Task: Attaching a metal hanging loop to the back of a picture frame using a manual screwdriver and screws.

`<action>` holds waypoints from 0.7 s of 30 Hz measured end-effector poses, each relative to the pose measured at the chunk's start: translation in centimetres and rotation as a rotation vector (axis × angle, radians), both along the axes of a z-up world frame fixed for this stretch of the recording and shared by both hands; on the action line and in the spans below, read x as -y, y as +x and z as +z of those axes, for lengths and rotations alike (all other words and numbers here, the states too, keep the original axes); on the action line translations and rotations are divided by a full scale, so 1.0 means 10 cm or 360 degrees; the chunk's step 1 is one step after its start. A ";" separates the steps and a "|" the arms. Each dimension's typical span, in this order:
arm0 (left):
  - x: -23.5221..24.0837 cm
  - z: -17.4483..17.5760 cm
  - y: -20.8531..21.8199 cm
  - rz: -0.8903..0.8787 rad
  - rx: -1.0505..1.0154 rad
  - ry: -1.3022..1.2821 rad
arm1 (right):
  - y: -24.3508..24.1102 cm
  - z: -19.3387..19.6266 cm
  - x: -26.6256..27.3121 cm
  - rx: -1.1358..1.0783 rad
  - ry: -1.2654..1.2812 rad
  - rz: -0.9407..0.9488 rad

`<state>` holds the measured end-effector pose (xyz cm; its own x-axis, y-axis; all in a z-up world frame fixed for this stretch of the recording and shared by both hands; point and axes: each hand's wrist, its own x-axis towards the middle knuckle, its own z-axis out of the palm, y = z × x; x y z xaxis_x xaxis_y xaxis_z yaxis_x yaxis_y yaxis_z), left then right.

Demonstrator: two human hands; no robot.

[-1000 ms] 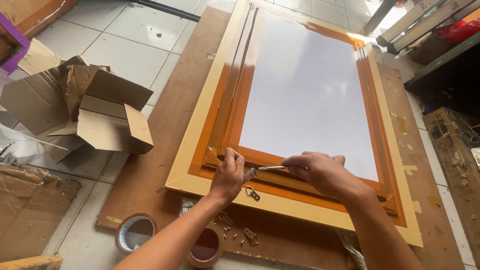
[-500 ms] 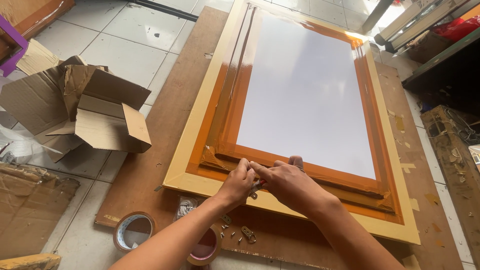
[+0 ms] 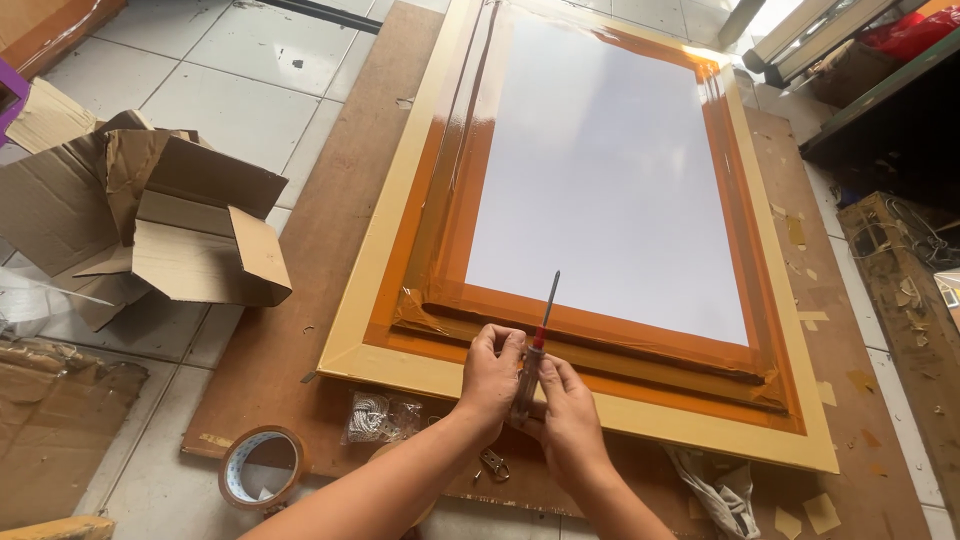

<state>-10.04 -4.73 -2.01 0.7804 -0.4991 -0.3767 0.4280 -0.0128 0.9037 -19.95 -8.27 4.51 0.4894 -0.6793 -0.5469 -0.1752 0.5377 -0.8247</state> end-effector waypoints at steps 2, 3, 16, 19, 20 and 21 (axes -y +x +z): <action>0.02 -0.07 -0.01 0.0062 -0.0475 -0.0333 | -0.09 0.08 0.06 -0.0002 -0.0012 0.0101; 0.02 -0.11 -0.03 0.0124 -0.0951 -0.0664 | -0.14 0.12 0.09 -0.0007 -0.0022 0.0201; 0.06 -0.19 0.23 0.0554 -0.1256 -0.0671 | -0.34 0.39 0.12 -0.0792 -0.1103 0.0676; -0.07 -0.11 0.31 0.0485 -0.1297 -0.0675 | -0.51 0.37 0.28 -0.0833 -0.1487 0.0858; -0.11 -0.10 0.30 0.0454 -0.1338 -0.0694 | -0.57 0.33 0.29 -0.0835 -0.1489 0.0840; -0.15 -0.10 0.28 0.0422 -0.1378 -0.0712 | -0.63 0.29 0.30 -0.0837 -0.1491 0.0822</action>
